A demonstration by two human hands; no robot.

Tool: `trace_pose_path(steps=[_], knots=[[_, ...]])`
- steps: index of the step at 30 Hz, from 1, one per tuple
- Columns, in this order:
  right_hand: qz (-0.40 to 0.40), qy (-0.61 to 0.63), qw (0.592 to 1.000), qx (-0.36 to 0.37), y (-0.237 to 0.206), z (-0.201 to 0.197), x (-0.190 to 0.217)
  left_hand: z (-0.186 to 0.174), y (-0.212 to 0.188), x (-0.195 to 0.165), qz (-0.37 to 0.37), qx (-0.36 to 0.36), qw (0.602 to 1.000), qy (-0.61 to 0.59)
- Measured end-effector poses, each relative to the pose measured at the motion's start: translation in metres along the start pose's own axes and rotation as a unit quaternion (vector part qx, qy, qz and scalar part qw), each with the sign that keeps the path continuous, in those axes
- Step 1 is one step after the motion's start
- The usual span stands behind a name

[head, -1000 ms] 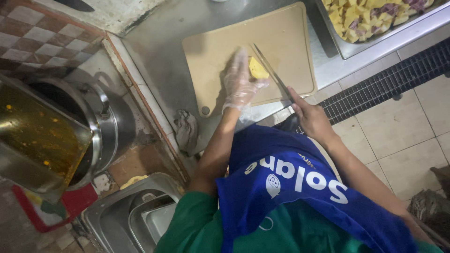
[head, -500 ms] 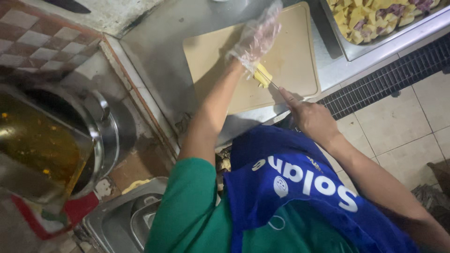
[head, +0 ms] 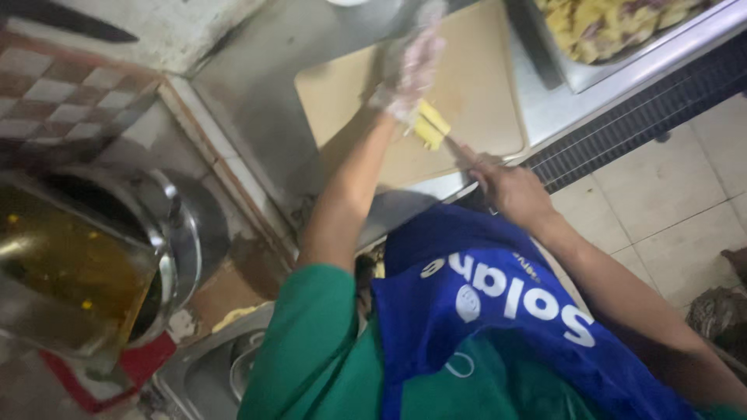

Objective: The person cuts yellow vegetable pieces into smaller chunks on a cutting board using a knife and transfers them into a metal tray. The person wears disposable gloves and works in a commercial kitchen environment.

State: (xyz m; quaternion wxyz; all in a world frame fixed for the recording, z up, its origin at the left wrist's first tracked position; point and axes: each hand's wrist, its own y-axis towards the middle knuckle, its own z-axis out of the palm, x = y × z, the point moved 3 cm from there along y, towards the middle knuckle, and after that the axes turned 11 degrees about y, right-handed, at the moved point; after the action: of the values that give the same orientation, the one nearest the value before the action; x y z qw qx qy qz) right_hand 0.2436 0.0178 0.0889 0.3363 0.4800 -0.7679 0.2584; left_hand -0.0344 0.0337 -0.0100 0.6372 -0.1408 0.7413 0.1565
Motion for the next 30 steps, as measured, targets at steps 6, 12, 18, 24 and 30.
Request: trace_pose_path(steps=[6,12,18,24,30], knots=[[0.096,-0.085,0.986,0.106,-0.007,-0.011,0.032,-0.005,-0.015,0.019,-0.087,0.002,0.872,-0.482],[0.122,-0.119,0.972,0.161,0.0,0.012,0.014,-0.001,-0.021,0.026,-0.094,0.108,0.724,-0.675],[0.042,-0.101,0.989,0.103,-0.001,0.026,-0.012,0.001,-0.024,0.012,-0.078,0.091,0.773,-0.623],[0.019,0.018,0.999,0.025,-0.019,0.0,-0.016,-0.055,-0.057,-0.047,0.005,-0.157,0.972,0.172],[0.168,0.115,0.978,-0.041,-0.055,-0.006,-0.034,-0.064,-0.091,-0.085,0.275,0.164,0.622,0.715]])
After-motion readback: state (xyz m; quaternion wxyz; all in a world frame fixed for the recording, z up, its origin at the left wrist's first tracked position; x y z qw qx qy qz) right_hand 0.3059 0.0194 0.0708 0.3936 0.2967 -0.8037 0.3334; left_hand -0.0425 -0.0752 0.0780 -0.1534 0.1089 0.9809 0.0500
